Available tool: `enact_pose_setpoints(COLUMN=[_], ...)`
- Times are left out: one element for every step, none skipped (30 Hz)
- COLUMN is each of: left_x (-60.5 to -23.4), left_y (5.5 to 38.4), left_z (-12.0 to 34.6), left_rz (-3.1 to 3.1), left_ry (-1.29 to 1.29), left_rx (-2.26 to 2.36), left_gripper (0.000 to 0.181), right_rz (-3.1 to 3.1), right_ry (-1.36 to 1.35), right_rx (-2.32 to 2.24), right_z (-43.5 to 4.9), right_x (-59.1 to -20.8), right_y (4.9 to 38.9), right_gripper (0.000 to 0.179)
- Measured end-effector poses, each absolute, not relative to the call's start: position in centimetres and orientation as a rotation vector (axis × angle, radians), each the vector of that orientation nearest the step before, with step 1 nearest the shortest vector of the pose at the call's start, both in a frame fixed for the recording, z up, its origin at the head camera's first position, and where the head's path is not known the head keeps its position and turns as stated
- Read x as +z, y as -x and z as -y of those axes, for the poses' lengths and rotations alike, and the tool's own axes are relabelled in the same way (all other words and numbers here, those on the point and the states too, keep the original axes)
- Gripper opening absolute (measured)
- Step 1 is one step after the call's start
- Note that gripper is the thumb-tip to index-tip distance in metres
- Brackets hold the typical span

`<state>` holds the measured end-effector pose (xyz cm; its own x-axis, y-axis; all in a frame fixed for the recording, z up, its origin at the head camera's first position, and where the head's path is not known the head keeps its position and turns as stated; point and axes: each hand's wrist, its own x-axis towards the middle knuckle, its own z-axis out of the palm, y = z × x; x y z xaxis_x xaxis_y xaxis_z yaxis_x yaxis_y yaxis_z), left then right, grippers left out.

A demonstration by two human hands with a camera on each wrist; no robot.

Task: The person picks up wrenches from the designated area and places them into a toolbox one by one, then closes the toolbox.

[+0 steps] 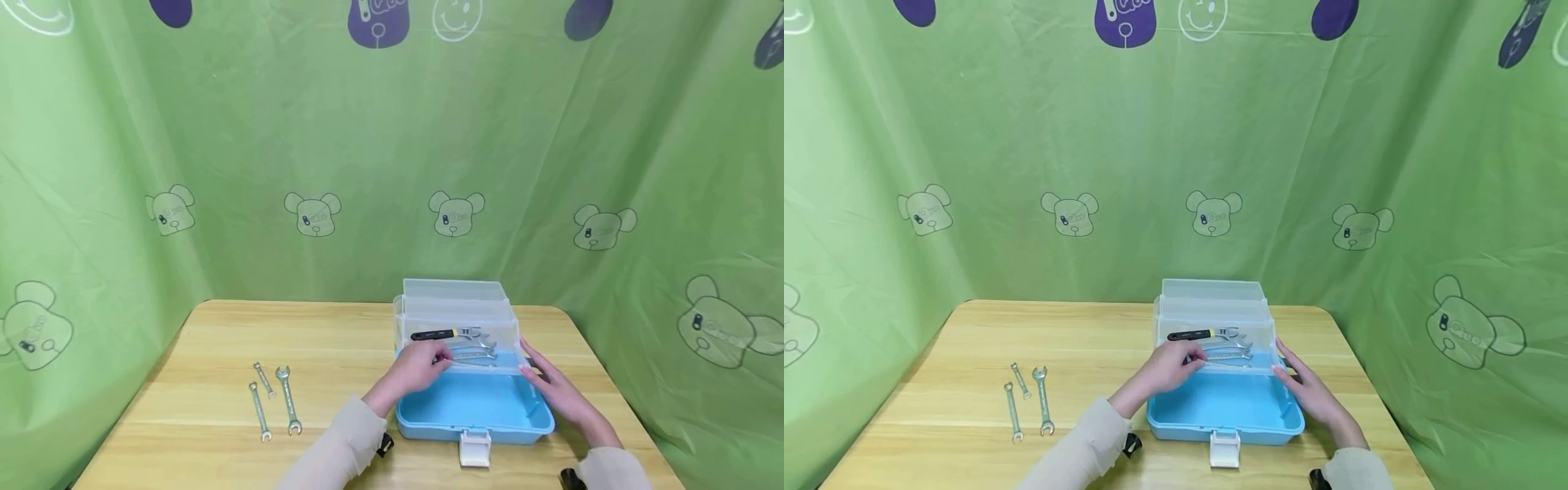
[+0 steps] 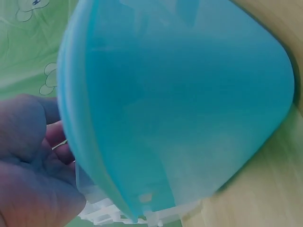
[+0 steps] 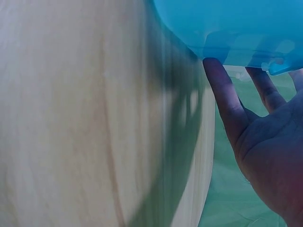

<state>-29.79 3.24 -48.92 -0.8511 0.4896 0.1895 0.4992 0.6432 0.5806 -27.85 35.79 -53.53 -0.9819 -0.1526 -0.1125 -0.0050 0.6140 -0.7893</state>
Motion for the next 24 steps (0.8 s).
enact_pose_setpoints(left_x=[-48.9,-48.9,-48.9,-48.9,-48.9,-49.0,-49.0,-49.1,-49.1,-49.2,-49.2,-49.2,-49.2,-49.3,-49.3,-49.4,-49.4,-49.4,-49.5,-49.5,-49.4,-49.4,-49.3,-49.2], left_y=[29.7,29.6,29.6,29.5,29.4,29.4,29.4,29.4,29.4,29.4,29.4,29.4,29.5,29.5,29.5,29.6,29.6,29.6,29.6,29.6,29.6,29.5,29.4,29.3], left_z=[-3.2,-3.2,-3.2,-3.2,-3.2,-3.2,-3.1,-3.1,-3.1,-3.0,-3.0,-2.9,-2.9,-2.9,-2.8,-2.8,-2.7,-2.6,-2.6,-2.5,-2.4,-2.2,-2.0,-1.8], left_rz=[2.831,2.825,2.825,2.82,2.814,2.81,2.803,2.796,2.79,2.781,2.774,2.772,2.768,2.765,2.764,2.762,2.761,2.76,2.756,2.753,2.748,2.744,2.738,2.73], left_ry=[0.869,0.888,0.901,0.912,0.926,0.934,0.943,0.952,0.958,0.967,0.974,0.978,0.981,0.983,0.986,0.989,0.992,0.996,1.002,1.008,1.014,1.019,1.026,1.035], left_rx=[-0.967,-0.928,-0.894,-0.866,-0.841,-0.827,-0.813,-0.804,-0.802,-0.799,-0.802,-0.801,-0.797,-0.798,-0.795,-0.797,-0.795,-0.792,-0.795,-0.804,-0.812,-0.826,-0.833,-0.846], left_gripper=[0.016,0.017,0.018,0.018,0.019,0.02,0.02,0.02,0.02,0.019,0.019,0.019,0.018,0.018,0.018,0.017,0.017,0.017,0.017,0.018,0.019,0.02,0.021,0.023], right_rz=[-2.668,-2.668,-2.667,-2.667,-2.67,-2.671,-2.674,-2.675,-2.678,-2.681,-2.681,-2.681,-2.681,-2.68,-2.68,-2.68,-2.68,-2.681,-2.681,-2.68,-2.679,-2.676,-2.672,-2.669], right_ry=[0.13,0.132,0.135,0.138,0.145,0.15,0.157,0.162,0.165,0.168,0.168,0.167,0.167,0.167,0.165,0.165,0.163,0.162,0.161,0.156,0.154,0.152,0.147,0.141], right_rx=[-1.303,-1.303,-1.307,-1.309,-1.312,-1.316,-1.319,-1.323,-1.324,-1.324,-1.324,-1.323,-1.323,-1.324,-1.323,-1.323,-1.322,-1.32,-1.322,-1.321,-1.32,-1.318,-1.315,-1.313], right_z=[-35.8,-35.8,-35.8,-35.8,-35.8,-35.9,-35.9,-35.9,-35.9,-35.9,-35.9,-35.9,-35.8,-35.8,-35.8,-35.8,-35.8,-35.8,-35.8,-35.8,-35.8,-35.8,-35.8,-35.8], right_x=[-53.6,-53.6,-53.6,-53.7,-53.7,-53.7,-53.7,-53.8,-53.8,-53.8,-53.8,-53.8,-53.8,-53.8,-53.8,-53.8,-53.8,-53.8,-53.7,-53.7,-53.7,-53.7,-53.7,-53.6], right_y=[27.8,27.8,27.8,27.8,27.8,27.8,27.9,27.9,27.9,27.9,27.9,28.0,28.0,28.0,28.0,28.0,28.0,28.0,28.1,28.1,28.0,28.0,28.0,27.9], right_gripper=[0.073,0.073,0.073,0.072,0.073,0.073,0.073,0.072,0.072,0.072,0.072,0.072,0.072,0.072,0.072,0.072,0.072,0.072,0.072,0.072,0.072,0.073,0.073,0.073])
